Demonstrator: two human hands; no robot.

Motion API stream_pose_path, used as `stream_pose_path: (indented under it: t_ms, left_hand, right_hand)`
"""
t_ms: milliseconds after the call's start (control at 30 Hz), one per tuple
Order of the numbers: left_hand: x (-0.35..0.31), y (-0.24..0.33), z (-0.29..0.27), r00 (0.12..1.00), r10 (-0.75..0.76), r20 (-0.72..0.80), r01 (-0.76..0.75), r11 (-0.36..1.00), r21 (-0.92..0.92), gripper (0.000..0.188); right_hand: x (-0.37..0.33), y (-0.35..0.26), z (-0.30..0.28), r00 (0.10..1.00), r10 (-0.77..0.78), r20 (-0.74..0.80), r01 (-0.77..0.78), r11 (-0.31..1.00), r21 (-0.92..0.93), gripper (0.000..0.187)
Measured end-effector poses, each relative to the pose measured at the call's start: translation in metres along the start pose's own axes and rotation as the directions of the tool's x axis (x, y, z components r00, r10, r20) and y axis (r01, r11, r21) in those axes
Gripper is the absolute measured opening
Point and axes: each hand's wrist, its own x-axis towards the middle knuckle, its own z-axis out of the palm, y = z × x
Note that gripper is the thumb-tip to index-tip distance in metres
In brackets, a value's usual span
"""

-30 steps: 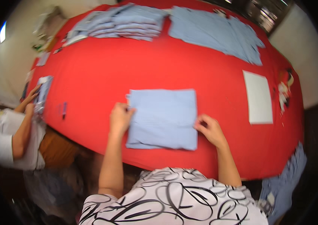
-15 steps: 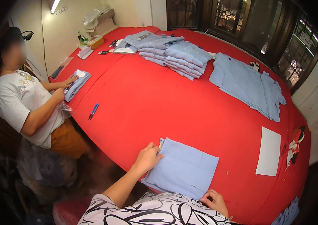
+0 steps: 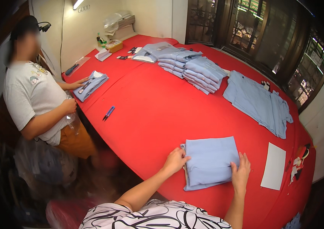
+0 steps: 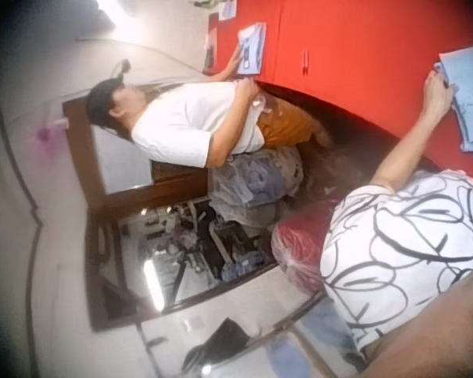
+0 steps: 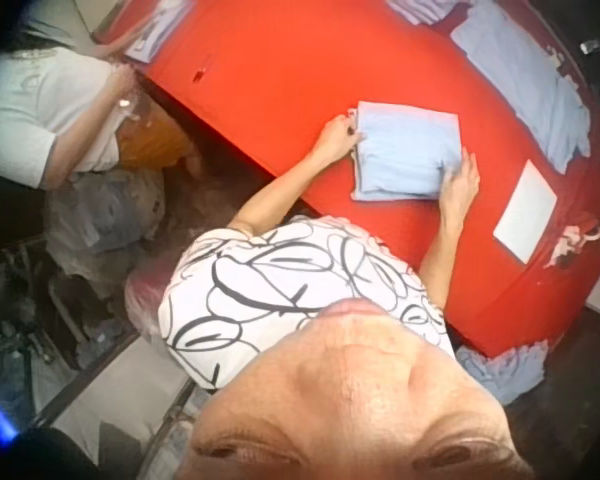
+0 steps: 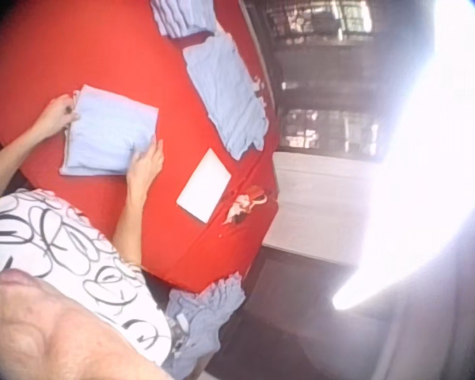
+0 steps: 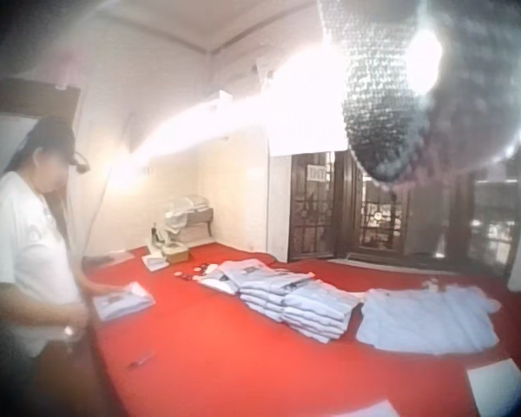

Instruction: The person folds shirts by placing them on a cardboard template, folding the sleeves and bottom over the template, and then removing the cardboard before stacking the folded shirts on a table.

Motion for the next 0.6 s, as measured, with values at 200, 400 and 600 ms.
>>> stream_pose_path:
  t_ms: [200,400,600]
  left_hand:
    - [-0.010,-0.004,0.007,0.991,0.115,-0.071,-0.111,0.992,0.052,0.030]
    - [-0.012,-0.005,0.014,0.992,0.127,-0.025,-0.127,0.992,0.019,0.027]
    - [-0.026,-0.014,0.038,0.986,0.162,-0.047,-0.163,0.987,-0.012,0.026]
  right_hand:
    - [-0.022,0.021,0.044,0.975,0.211,0.073,-0.207,0.976,-0.065,0.061]
    - [-0.012,0.049,0.046,0.964,0.246,0.098,-0.215,0.944,-0.251,0.063]
    - [-0.001,-0.008,0.042,1.000,-0.001,0.025,0.007,0.968,-0.250,0.062]
